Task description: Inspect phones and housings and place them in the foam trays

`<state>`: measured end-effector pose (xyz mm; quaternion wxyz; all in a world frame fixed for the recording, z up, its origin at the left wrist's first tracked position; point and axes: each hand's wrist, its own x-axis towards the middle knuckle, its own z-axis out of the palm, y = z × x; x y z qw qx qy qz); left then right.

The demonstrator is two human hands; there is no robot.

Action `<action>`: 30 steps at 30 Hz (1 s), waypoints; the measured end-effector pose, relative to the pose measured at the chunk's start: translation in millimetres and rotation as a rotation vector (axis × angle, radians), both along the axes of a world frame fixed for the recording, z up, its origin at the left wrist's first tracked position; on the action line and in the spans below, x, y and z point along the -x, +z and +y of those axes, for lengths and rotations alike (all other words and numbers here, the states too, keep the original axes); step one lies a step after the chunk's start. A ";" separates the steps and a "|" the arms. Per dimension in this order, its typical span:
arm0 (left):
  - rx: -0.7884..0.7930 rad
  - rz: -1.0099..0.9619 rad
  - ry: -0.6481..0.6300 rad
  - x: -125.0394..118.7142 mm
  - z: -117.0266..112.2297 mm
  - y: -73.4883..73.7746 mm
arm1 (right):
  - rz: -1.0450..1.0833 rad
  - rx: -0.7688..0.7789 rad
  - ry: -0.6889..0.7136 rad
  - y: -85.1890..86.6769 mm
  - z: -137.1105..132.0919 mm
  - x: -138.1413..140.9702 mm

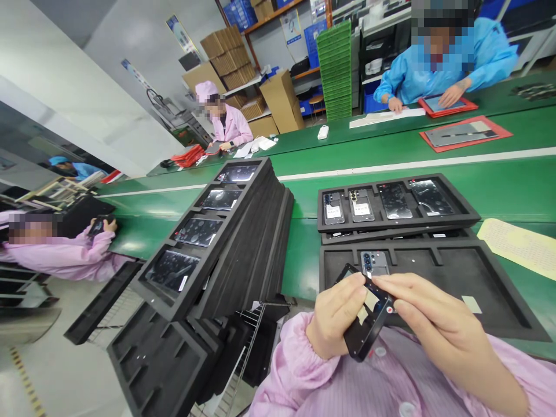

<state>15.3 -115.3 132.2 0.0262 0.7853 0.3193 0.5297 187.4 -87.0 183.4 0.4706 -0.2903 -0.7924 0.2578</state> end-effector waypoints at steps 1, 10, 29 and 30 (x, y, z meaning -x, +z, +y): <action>0.004 0.002 0.007 0.0 -0.2 0.0 | -0.010 -0.011 -0.004 -0.2 -0.2 -0.2; 0.065 -0.093 -0.048 -3.7 -0.3 -2.6 | -0.032 -0.193 -0.077 -3.6 5.3 -4.0; 0.111 -0.103 -0.138 -7.2 -1.4 -5.8 | -0.017 -0.322 -0.040 -18.2 5.4 -13.4; 0.105 -0.104 -0.137 -7.8 -1.4 -5.7 | -0.017 -0.322 -0.017 -12.5 6.3 -12.2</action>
